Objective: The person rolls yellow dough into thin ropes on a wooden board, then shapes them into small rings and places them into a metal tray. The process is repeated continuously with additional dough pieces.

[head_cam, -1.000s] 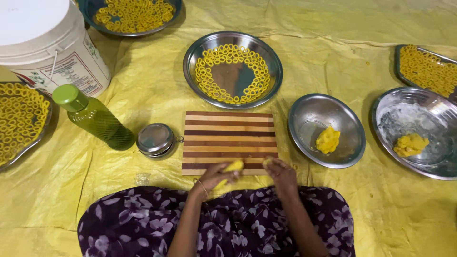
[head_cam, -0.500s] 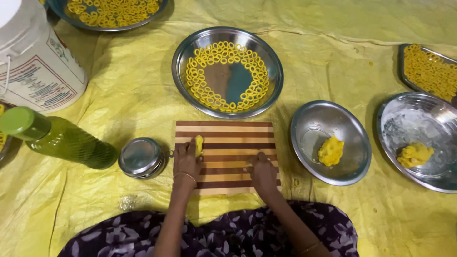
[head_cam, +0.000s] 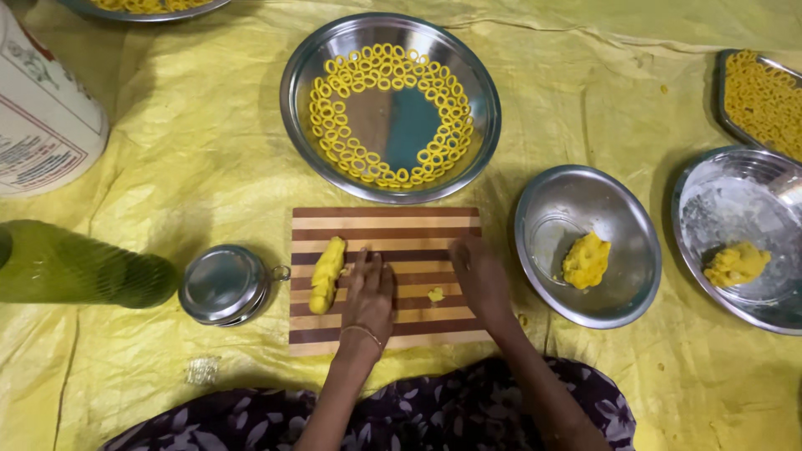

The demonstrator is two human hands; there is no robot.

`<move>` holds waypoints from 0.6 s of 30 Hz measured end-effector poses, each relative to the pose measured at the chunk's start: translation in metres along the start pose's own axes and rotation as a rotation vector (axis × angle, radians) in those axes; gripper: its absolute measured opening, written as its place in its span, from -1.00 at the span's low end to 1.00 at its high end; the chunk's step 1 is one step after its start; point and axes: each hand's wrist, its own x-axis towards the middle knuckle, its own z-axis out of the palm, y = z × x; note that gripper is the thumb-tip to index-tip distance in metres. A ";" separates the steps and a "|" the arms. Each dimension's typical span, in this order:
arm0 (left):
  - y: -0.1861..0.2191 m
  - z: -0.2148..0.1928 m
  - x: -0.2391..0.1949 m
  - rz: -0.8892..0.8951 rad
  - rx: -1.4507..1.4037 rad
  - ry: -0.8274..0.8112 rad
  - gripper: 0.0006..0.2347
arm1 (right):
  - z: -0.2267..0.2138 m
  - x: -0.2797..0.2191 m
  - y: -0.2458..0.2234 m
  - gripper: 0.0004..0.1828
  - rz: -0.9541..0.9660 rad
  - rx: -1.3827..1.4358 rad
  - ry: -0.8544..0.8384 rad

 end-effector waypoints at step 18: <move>-0.004 -0.016 0.016 -0.387 -0.164 -0.369 0.05 | 0.058 0.000 -0.050 -0.19 -0.471 -0.378 0.199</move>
